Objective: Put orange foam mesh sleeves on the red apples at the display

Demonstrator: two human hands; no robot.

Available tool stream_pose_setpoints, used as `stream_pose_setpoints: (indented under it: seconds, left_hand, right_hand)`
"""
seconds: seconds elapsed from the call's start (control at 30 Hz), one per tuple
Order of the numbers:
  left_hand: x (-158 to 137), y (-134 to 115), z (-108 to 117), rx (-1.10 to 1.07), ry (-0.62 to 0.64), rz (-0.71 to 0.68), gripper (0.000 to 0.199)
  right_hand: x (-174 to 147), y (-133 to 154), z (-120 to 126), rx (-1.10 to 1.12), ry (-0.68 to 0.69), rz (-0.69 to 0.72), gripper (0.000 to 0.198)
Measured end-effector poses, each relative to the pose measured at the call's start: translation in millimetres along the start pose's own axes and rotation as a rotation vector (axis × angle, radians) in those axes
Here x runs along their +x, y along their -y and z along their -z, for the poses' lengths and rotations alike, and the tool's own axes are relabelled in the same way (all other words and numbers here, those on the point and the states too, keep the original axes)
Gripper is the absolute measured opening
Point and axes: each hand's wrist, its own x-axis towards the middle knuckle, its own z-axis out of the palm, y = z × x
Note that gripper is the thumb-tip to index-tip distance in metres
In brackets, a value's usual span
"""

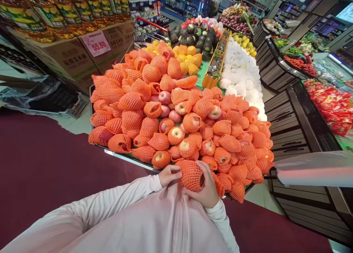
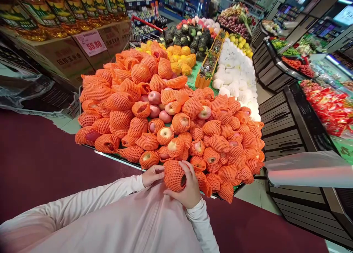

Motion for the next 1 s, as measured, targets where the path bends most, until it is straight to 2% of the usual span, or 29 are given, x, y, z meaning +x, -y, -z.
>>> stream_pose_setpoints:
  seconds: [0.13, 0.2, 0.27, 0.33, 0.4, 0.5, 0.6, 0.77, 0.9, 1.0]
  left_hand:
    - [-7.1, -16.1, 21.2, -0.015, -0.063, 0.111, 0.056]
    - [-9.9, -25.5, 32.4, -0.018, -0.039, 0.151, 0.059]
    - [-12.7, -35.0, 44.5, 0.002, 0.041, 0.181, 0.056]
    - [-15.8, -43.8, 56.2, 0.011, 0.125, 0.21, 0.052]
    - [-19.4, -52.6, 65.1, 0.0, 0.18, 0.214, 0.049]
    - [-24.9, -68.2, 70.9, -0.004, 0.248, 0.172, 0.049]
    - [-27.3, -88.3, 72.5, 0.052, 0.286, 0.144, 0.047]
    - [-10.2, -131.1, 82.1, 0.24, 0.246, 0.058, 0.047]
    - [24.6, -169.0, 82.5, 0.419, 0.138, -0.163, 0.043]
    - [59.8, -189.6, 74.2, 0.488, 0.089, -0.325, 0.051]
  right_hand:
    - [14.9, -3.4, -27.5, 0.075, -0.153, -0.114, 0.081]
    - [28.1, -10.4, -31.5, 0.063, -0.264, -0.165, 0.077]
    - [45.6, -22.3, -28.1, -0.057, -0.444, -0.167, 0.076]
    - [65.2, -39.0, -20.9, -0.275, -0.656, -0.137, 0.077]
    - [83.3, -57.9, -14.6, -0.498, -0.757, -0.13, 0.078]
    - [101.5, -81.1, -11.4, -0.71, -0.563, -0.2, 0.086]
    - [106.6, -90.0, -11.2, -0.782, -0.408, -0.261, 0.094]
    - [97.2, -85.9, 0.2, -0.724, -0.338, -0.238, 0.095]
    - [89.1, -82.7, 10.6, -0.68, -0.352, -0.246, 0.09]
    - [90.5, -78.4, 12.7, -0.646, -0.419, -0.216, 0.085]
